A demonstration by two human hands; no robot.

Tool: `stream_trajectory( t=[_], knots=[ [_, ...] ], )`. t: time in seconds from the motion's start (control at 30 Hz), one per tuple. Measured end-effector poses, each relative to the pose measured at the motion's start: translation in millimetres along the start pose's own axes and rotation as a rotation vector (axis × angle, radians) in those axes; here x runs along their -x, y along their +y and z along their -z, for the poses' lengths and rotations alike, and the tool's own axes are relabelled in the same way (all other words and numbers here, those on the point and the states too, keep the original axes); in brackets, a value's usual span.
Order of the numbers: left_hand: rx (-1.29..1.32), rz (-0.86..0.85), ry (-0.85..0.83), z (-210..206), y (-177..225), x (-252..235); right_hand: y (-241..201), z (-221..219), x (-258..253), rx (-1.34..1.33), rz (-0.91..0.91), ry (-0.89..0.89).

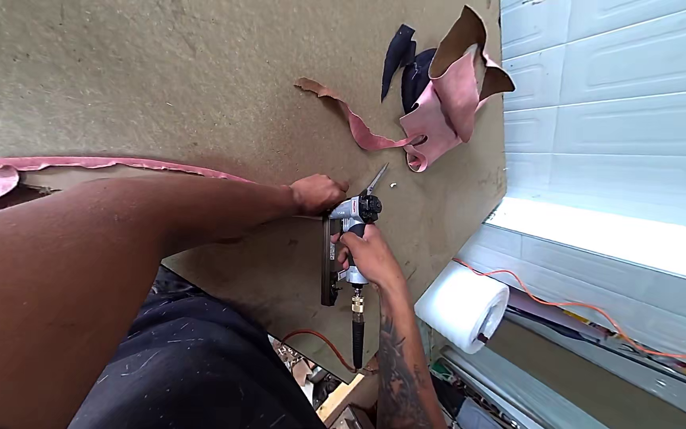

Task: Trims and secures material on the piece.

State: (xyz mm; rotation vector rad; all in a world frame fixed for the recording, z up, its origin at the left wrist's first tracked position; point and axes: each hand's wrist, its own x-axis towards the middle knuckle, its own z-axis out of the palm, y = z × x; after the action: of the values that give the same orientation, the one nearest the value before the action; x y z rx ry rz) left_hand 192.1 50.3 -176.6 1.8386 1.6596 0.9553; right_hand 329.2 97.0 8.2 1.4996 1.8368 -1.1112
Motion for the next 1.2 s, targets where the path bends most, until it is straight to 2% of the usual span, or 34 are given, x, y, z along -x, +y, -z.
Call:
stream_trajectory(
  t=[0.17, 0.3, 0.37, 0.5, 0.57, 0.63, 0.73, 0.8, 0.9, 1.03, 1.2],
  knots=[
    [0.012, -0.002, 0.006, -4.1, 5.9, 1.8, -1.2, 5.9, 1.9, 0.013, -0.02, -0.039],
    [0.054, -0.043, 0.027, -6.1, 1.9, 2.4, 32.8, 14.2, 12.7, -0.09, 0.043, -0.001],
    [0.09, 0.042, 0.036, 0.4, 6.8, 5.9, 66.1, 17.8, 15.2, -0.078, 0.063, 0.149],
    [-0.035, 0.322, -0.069, 15.0, 40.0, 35.0, 171.8, 13.1, 3.1, 0.261, -0.016, 0.601],
    [-0.148, 0.356, -0.141, 9.7, 58.0, 62.6, 219.0, 5.6, -8.1, 0.242, -0.007, 0.665],
    [-0.227, 0.308, -0.126, -2.6, 65.2, 92.1, 245.3, -5.9, -15.9, 0.182, 0.055, 0.685],
    [-0.249, 0.083, -0.091, -17.5, 68.1, 106.2, 232.7, -7.8, -14.0, 0.057, 0.23, 0.728],
    [-0.257, -0.093, -0.17, -17.8, 70.2, 107.4, 206.4, -5.3, -22.8, -0.049, 0.348, 0.667],
    [-0.308, -0.231, -0.271, -11.0, 71.7, 102.4, 169.4, -2.1, -64.7, -0.067, 0.481, 0.552],
    [-0.347, -0.25, -0.286, -6.5, 73.4, 108.5, 137.5, -2.3, -133.4, -0.058, 0.528, 0.654],
    [-0.328, -0.085, -0.248, -12.6, 127.2, 133.7, 109.7, 3.3, -154.7, 0.14, 0.47, 0.692]
  ],
)
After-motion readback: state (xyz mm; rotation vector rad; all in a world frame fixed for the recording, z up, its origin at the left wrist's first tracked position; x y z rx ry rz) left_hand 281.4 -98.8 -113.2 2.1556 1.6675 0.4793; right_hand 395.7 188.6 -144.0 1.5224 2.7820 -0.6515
